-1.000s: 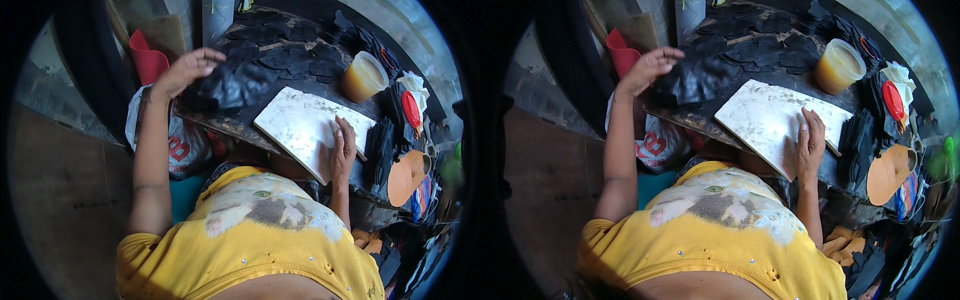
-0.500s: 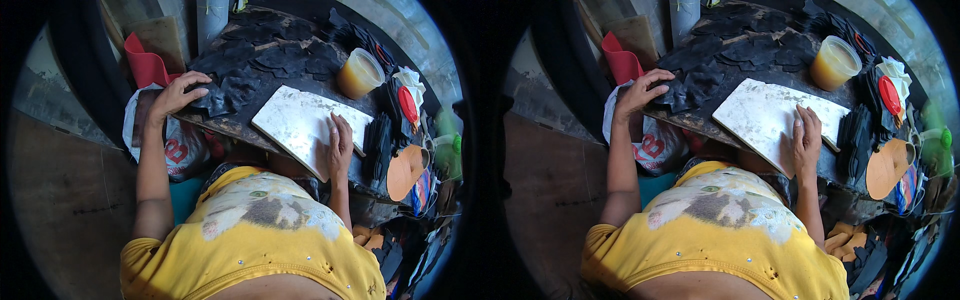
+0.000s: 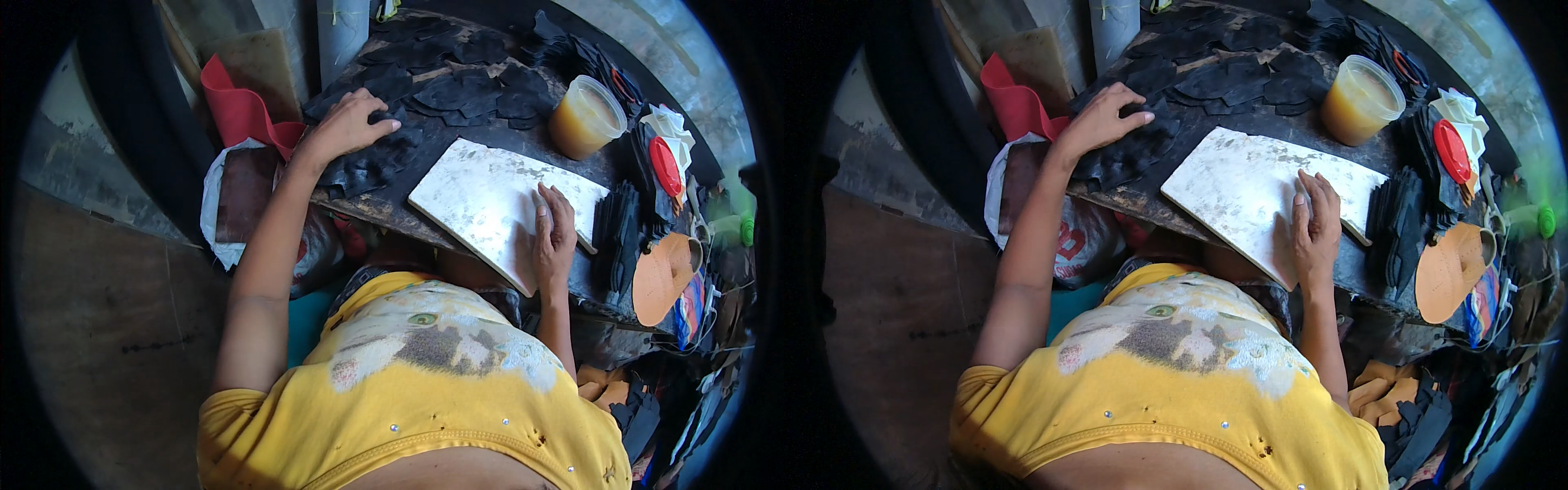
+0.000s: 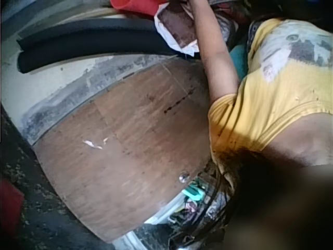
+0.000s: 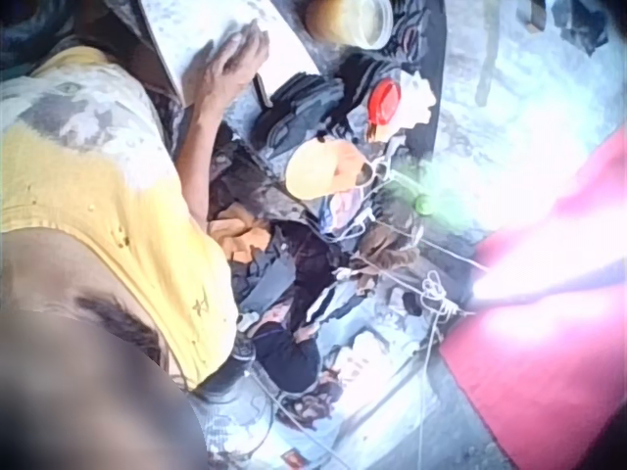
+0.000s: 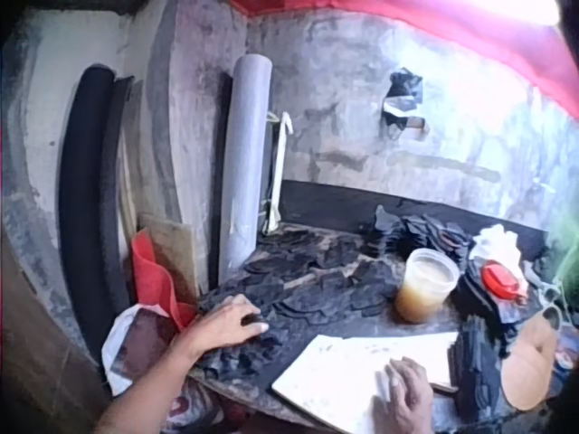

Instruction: The person repeatedly rubs small black leather pieces on a white board using a small black tool, then places them aside. The person continues this process with multiple pieces throughout the clip.

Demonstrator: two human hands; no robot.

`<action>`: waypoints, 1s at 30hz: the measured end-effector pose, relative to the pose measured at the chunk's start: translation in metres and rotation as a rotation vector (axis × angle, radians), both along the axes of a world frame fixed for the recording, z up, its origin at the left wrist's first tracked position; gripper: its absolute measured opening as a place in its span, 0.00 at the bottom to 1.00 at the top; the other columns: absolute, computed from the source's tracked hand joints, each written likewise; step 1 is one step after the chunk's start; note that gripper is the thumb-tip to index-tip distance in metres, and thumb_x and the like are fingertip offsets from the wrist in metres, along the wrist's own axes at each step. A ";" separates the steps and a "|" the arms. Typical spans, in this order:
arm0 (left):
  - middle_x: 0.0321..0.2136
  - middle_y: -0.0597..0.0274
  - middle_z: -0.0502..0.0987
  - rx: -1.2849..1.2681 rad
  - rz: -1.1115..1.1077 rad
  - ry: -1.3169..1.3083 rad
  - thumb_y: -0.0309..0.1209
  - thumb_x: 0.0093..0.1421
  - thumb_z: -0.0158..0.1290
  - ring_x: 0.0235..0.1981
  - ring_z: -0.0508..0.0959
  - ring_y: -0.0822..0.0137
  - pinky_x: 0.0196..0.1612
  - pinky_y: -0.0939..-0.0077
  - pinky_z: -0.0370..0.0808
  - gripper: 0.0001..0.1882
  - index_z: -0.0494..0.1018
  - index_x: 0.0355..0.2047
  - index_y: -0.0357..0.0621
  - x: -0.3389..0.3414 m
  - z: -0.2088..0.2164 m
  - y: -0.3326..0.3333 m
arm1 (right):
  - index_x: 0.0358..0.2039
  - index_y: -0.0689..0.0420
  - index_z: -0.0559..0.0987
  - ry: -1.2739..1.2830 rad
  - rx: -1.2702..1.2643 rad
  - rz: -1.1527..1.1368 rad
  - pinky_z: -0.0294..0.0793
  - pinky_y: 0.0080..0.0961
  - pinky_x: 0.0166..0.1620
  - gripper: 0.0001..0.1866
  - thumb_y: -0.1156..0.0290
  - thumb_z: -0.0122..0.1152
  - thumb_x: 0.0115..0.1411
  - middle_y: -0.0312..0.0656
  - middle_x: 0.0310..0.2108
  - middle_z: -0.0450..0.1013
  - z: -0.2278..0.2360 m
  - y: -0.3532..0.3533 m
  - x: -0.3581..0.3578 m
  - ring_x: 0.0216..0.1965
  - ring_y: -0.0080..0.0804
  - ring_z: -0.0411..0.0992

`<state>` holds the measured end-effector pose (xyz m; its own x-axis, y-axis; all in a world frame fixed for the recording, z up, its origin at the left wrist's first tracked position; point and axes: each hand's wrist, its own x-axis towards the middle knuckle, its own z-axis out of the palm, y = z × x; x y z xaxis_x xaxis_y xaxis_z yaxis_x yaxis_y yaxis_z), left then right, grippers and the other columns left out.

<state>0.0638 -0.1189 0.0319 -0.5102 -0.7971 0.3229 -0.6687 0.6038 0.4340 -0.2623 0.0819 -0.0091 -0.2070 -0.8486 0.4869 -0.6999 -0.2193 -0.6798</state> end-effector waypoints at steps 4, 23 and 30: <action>0.38 0.53 0.74 0.094 0.035 0.030 0.32 0.53 0.64 0.44 0.75 0.55 0.49 0.64 0.72 0.17 0.74 0.40 0.38 -0.006 -0.003 0.005 | 0.58 0.53 0.75 0.174 0.029 -0.015 0.55 0.42 0.66 0.20 0.67 0.53 0.67 0.48 0.57 0.70 0.012 0.000 0.006 0.65 0.47 0.61; 0.38 0.53 0.77 0.184 -0.215 0.211 0.18 0.54 0.50 0.45 0.77 0.57 0.52 0.68 0.70 0.08 0.68 0.35 0.36 0.004 -0.007 0.022 | 0.73 0.45 0.47 0.169 0.269 0.518 0.69 0.41 0.58 0.41 0.82 0.46 0.61 0.58 0.53 0.74 0.020 -0.155 0.107 0.54 0.55 0.73; 0.40 0.55 0.78 0.272 -0.207 0.281 0.16 0.55 0.47 0.50 0.77 0.65 0.55 0.73 0.70 0.07 0.67 0.35 0.36 0.005 -0.010 0.027 | 0.72 0.44 0.52 0.161 0.203 0.512 0.66 0.44 0.58 0.43 0.81 0.55 0.58 0.54 0.46 0.76 0.017 -0.161 0.105 0.50 0.51 0.72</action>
